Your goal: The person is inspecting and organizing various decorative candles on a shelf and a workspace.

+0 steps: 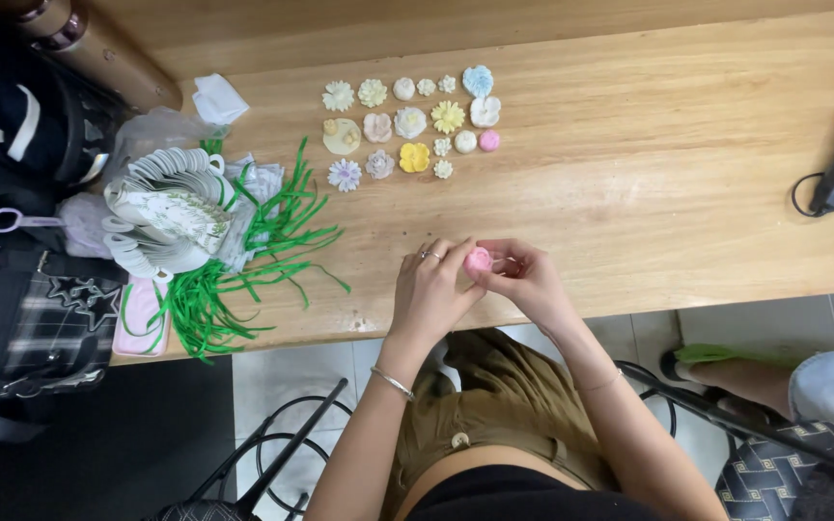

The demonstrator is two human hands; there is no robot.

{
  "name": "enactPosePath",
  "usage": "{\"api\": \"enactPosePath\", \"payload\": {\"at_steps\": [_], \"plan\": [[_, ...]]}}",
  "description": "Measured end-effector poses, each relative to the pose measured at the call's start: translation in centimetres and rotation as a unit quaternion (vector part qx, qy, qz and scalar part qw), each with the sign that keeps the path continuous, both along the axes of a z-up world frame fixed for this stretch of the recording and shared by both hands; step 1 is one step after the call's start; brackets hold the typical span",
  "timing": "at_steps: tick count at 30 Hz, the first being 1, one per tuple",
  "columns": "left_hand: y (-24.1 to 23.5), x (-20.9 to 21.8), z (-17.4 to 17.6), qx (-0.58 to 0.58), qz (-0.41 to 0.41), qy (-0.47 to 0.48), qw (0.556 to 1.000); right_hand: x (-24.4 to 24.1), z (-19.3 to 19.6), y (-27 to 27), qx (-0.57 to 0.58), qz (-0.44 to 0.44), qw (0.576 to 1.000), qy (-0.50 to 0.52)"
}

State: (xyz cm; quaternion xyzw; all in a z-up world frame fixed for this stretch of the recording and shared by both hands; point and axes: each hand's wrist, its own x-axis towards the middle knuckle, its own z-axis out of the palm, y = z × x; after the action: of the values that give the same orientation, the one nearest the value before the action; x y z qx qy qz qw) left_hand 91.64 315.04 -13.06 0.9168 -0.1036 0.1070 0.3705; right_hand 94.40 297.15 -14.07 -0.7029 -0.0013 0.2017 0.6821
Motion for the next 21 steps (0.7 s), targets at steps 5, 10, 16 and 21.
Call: {"api": "enactPosePath", "payload": {"at_steps": [5, 10, 16, 21], "plan": [[-1.5, 2.9, -2.3, 0.046, -0.016, 0.007, 0.999, 4.1, -2.5, -1.3, -0.065, 0.035, 0.997, -0.001], [-1.8, 4.0, -1.8, 0.006, 0.014, 0.03, 0.999, 8.1, -5.1, -1.7, -0.1, 0.031, 0.994, -0.043], [0.2, 2.7, -4.4, 0.047, 0.061, 0.104, 0.992, 14.3, -11.2, -1.4, -0.222, -0.026, 0.96, -0.169], [2.0, 1.5, -5.5, 0.055, 0.077, 0.153, 0.984, 18.2, -15.4, -0.2, -0.266, -0.041, 0.929, -0.255]]}}
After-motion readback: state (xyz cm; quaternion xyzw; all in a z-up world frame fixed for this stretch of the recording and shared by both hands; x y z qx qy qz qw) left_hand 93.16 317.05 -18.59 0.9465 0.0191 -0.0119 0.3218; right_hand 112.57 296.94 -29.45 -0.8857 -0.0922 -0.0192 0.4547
